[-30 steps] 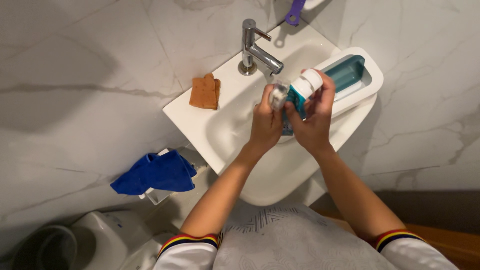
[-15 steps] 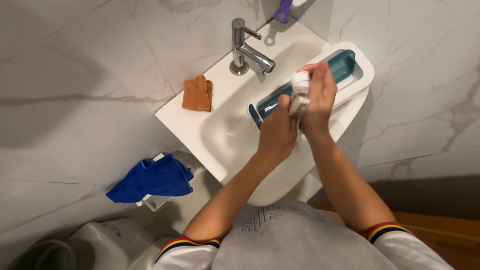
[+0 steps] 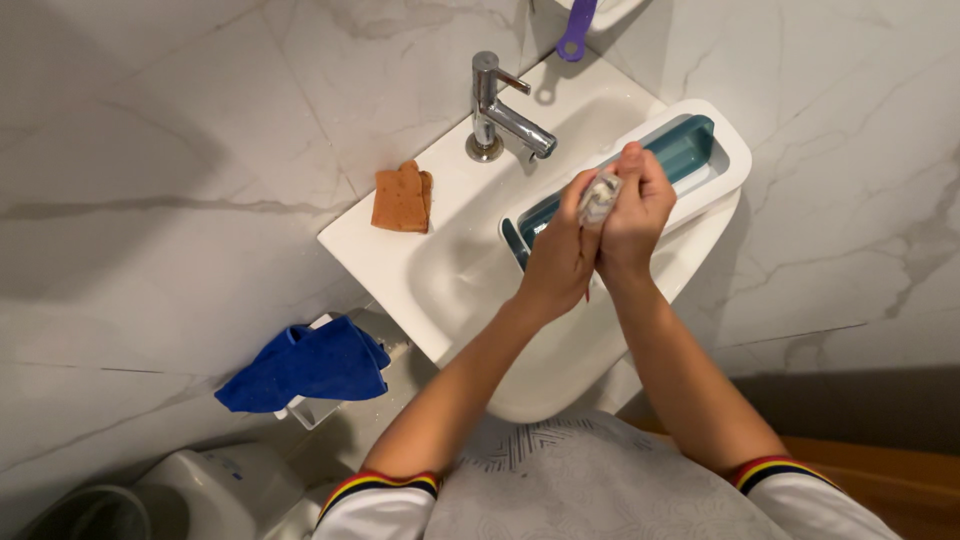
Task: The person removes a wall-mounted toothbrush holder, takes out toothbrushes and toothpaste, and places them on the sink. They then disassemble the holder, apply cleaning liquid, and scrub the parts with a sponge under running water.
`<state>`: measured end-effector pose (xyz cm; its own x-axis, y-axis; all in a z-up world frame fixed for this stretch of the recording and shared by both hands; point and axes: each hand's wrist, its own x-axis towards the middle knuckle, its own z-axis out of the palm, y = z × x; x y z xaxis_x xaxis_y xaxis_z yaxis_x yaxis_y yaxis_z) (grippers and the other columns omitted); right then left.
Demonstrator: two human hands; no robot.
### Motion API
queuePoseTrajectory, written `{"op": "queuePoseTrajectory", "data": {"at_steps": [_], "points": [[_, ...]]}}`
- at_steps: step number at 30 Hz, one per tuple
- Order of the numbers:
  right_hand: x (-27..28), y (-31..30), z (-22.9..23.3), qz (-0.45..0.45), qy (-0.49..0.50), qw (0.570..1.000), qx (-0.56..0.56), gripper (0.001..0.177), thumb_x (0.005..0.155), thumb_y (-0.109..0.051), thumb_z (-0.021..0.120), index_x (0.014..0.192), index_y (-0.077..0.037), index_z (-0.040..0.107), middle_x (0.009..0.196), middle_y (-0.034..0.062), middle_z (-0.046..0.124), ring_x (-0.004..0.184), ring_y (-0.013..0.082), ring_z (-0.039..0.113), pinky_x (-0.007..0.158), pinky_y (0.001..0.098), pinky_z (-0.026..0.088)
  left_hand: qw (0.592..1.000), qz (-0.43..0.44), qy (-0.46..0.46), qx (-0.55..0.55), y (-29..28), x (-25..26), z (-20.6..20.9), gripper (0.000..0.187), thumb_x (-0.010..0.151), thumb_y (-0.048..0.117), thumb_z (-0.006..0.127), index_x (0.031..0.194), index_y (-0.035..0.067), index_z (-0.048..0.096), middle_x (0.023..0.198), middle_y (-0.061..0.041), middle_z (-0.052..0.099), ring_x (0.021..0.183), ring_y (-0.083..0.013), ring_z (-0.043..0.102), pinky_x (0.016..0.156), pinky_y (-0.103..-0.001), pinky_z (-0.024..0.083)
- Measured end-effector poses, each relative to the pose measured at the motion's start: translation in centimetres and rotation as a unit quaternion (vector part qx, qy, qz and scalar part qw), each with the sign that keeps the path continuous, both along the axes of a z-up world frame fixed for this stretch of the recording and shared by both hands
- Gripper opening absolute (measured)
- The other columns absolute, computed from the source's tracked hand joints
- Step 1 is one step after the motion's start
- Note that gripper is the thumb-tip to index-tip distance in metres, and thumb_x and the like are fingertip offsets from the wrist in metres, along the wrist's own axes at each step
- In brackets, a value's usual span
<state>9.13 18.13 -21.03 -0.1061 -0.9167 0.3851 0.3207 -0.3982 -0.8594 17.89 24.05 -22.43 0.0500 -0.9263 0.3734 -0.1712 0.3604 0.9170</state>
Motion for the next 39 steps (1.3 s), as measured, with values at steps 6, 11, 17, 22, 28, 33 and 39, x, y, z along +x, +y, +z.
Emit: {"op": "queuePoseTrajectory", "data": {"at_steps": [6,11,17,22,28,33,39], "points": [[1.0,-1.8,-0.7,-0.162,0.057,0.985,-0.022,0.046,0.109,-0.030,0.063,0.072,-0.003,0.055,0.069,-0.0011,0.053,0.063,0.0062,0.043,0.056,0.0261,0.038,0.998,0.010,-0.067,-0.002,-2.2,0.4,-1.5,0.045,0.109,0.023,0.039,0.153,0.012,0.034,0.118,-0.025,0.069,0.106,-0.0432,0.068,0.090,-0.046,0.053],[1.9,-3.9,-1.0,-0.256,0.144,0.955,0.032,0.048,0.102,-0.033,0.069,0.066,-0.002,0.062,0.059,-0.0023,0.057,0.055,0.0051,0.045,0.049,0.0277,0.040,0.999,0.028,0.017,-0.028,-3.4,0.7,-2.0,0.045,0.107,0.033,0.049,0.146,0.011,0.040,0.105,-0.017,0.070,0.095,-0.0327,0.072,0.085,-0.039,0.055],[2.9,-5.1,-2.7,-0.210,0.148,0.959,0.121,0.059,0.100,-0.040,0.069,0.058,0.000,0.057,0.051,-0.0033,0.048,0.050,0.0069,0.039,0.047,0.0292,0.035,0.993,0.018,0.105,0.042,-3.7,0.6,-2.6,0.051,0.097,0.036,0.067,0.135,0.007,0.047,0.094,-0.005,0.066,0.080,-0.0144,0.061,0.072,-0.031,0.052],[1.9,-5.8,-4.9,-0.031,0.051,0.967,0.246,0.054,0.101,-0.052,0.061,0.074,-0.006,0.061,0.064,-0.0030,0.054,0.059,0.0102,0.049,0.052,0.0300,0.043,0.987,0.033,0.138,0.081,-4.2,1.1,-4.1,0.047,0.101,0.032,0.069,0.136,0.005,0.054,0.097,-0.001,0.061,0.083,-0.0113,0.055,0.075,-0.027,0.049],[-0.9,-6.3,-7.2,0.102,0.313,0.927,0.181,0.080,0.101,-0.075,0.034,0.088,-0.004,0.070,0.076,0.0017,0.066,0.073,0.0115,0.059,0.067,0.0280,0.047,0.976,-0.011,0.185,0.116,-5.4,2.5,-3.9,0.041,0.107,0.038,0.058,0.136,0.010,0.050,0.099,0.000,0.060,0.081,-0.0047,0.054,0.070,-0.022,0.043],[-5.4,-13.6,-6.0,0.083,0.088,0.904,0.410,0.074,0.096,-0.080,0.050,0.102,-0.007,0.063,0.073,0.0064,0.061,0.070,0.0234,0.060,0.061,0.0420,0.050,0.960,0.008,0.188,0.209,-4.7,3.6,-2.8,0.035,0.101,0.042,0.057,0.120,0.014,0.049,0.083,-0.006,0.057,0.050,-0.0059,0.043,0.040,-0.025,0.032],[-5.3,-27.5,-7.6,0.003,-0.082,0.875,0.477,0.081,0.091,-0.076,0.038,0.125,-0.005,0.056,0.113,0.0175,0.072,0.094,0.0361,0.076,0.072,0.0648,0.062,0.857,0.057,0.338,0.383,-3.6,7.8,-4.8,0.028,0.101,0.039,0.041,0.107,0.012,0.038,0.079,-0.006,0.049,0.048,-0.0095,0.035,0.040,-0.026,0.029]]}}
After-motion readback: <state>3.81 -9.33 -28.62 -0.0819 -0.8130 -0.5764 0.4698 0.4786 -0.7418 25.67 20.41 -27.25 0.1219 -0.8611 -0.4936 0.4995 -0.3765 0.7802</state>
